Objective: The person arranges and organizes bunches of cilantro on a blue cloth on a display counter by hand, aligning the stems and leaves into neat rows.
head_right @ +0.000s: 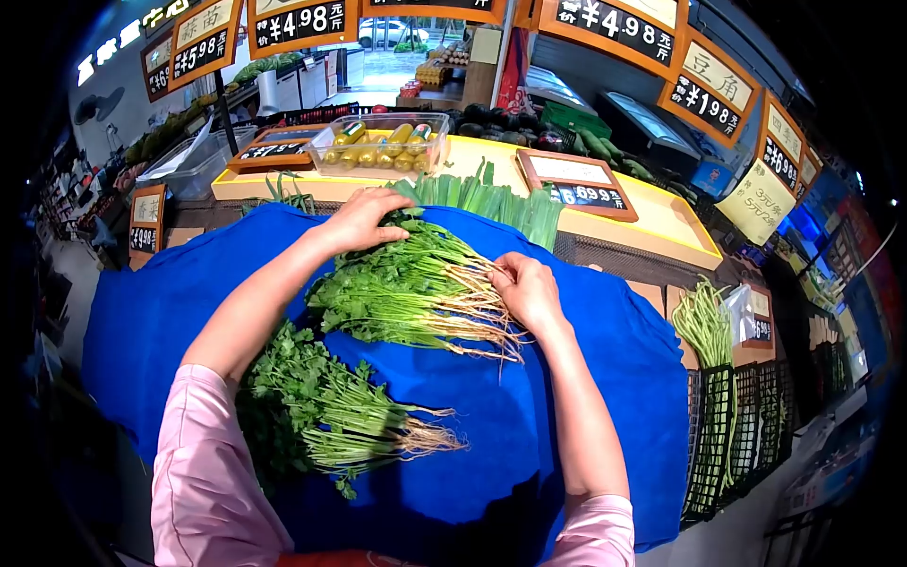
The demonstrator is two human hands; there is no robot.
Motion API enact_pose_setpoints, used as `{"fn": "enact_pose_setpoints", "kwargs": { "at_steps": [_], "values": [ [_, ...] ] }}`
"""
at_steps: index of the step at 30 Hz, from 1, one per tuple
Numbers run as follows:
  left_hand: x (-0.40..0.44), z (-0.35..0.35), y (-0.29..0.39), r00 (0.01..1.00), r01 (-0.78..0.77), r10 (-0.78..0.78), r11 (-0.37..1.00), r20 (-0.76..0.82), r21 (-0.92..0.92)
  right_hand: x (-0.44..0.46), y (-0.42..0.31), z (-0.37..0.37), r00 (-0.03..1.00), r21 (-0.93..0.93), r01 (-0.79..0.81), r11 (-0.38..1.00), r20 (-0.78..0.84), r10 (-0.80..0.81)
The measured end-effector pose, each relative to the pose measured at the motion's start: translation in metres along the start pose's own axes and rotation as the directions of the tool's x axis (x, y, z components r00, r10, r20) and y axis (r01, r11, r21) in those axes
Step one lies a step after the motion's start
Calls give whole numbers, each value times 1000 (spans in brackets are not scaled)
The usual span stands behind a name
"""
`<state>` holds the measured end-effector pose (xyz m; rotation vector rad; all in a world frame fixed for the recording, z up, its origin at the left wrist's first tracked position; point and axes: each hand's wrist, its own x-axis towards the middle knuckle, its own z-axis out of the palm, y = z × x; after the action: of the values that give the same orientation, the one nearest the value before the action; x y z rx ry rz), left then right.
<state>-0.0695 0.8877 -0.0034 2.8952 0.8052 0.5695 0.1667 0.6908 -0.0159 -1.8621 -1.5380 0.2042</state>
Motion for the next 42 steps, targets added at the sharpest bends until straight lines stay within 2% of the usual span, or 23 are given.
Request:
{"fn": "enact_pose_setpoints", "kwargs": {
  "at_steps": [3, 6, 8, 10, 12, 15, 20, 22, 24, 26, 29, 33, 36, 37, 38, 40, 41, 42],
  "values": [
    [-16, -18, 7, 990, -102, 97, 994, -105, -42, -12, -9, -8, 992, 33, 96, 995, -86, -93],
    [-36, -32, 19, 946, -264, 259, 965, -197, 1, -22, -20, -12, 866, -152, 388, 909, -277, -416],
    [-50, -32, 24, 905, -376, 379, 925, -194, 51, -29, -26, -9, 825, -199, 481, 854, -225, -518],
    [-66, -33, 34, 870, -456, 456, 889, -186, 47, -36, -36, -10, 820, -232, 543, 807, -61, -569],
    [-78, -30, 37, 867, -483, 486, 874, -111, 53, -39, -36, -4, 824, -355, 529, 771, -2, -566],
    [-84, -19, 28, 905, -424, 423, 901, 31, 91, -36, -28, 3, 892, -382, 435, 815, 62, -447],
    [-75, -4, 11, 950, -311, 313, 932, 21, 186, -20, -16, 10, 888, -346, 428, 835, -11, -460],
    [-57, -4, 5, 955, -291, 297, 923, 13, 251, -6, -19, 12, 910, -361, 370, 856, -46, -412],
    [-38, -3, -3, 955, -251, 287, 919, -78, 305, 11, -9, 21, 916, -333, 325, 885, -121, -382],
    [-22, 0, -11, 962, -198, 236, 948, -137, 248, 15, -9, 21, 946, -261, 273, 926, -103, -308],
    [-23, -2, -9, 968, -230, 244, 958, -64, 172, 6, -12, 13, 959, -247, 273, 930, -8, -283],
    [-47, -5, -2, 972, -230, 236, 963, -22, 140, -7, -19, -2, 971, -65, 228, 972, 89, -221],
    [-50, -17, 2, 987, -160, 161, 987, -17, 16, -13, -34, -9, 980, -43, 195, 980, 36, -193],
    [-49, -22, 6, 988, -152, 152, 988, -18, -1, -9, -32, -7, 985, -85, 150, 985, 100, -142],
    [-49, -23, 9, 982, -183, 182, 983, -58, -7, -8, -26, -1, 984, -184, 172, 968, 70, -162],
    [-47, -26, 22, 961, -241, 237, 970, -139, -14, -6, -32, 1, 987, -378, 93, 921, 154, -36],
    [-46, -25, 31, 943, -299, 298, 954, -145, 18, -6, -37, 2, 987, -421, 44, 906, 158, 25],
    [-43, -21, 39, 911, -376, 381, 924, -156, 64, -3, -34, 3, 985, -357, 37, 933, 168, 25]
  ]
}}
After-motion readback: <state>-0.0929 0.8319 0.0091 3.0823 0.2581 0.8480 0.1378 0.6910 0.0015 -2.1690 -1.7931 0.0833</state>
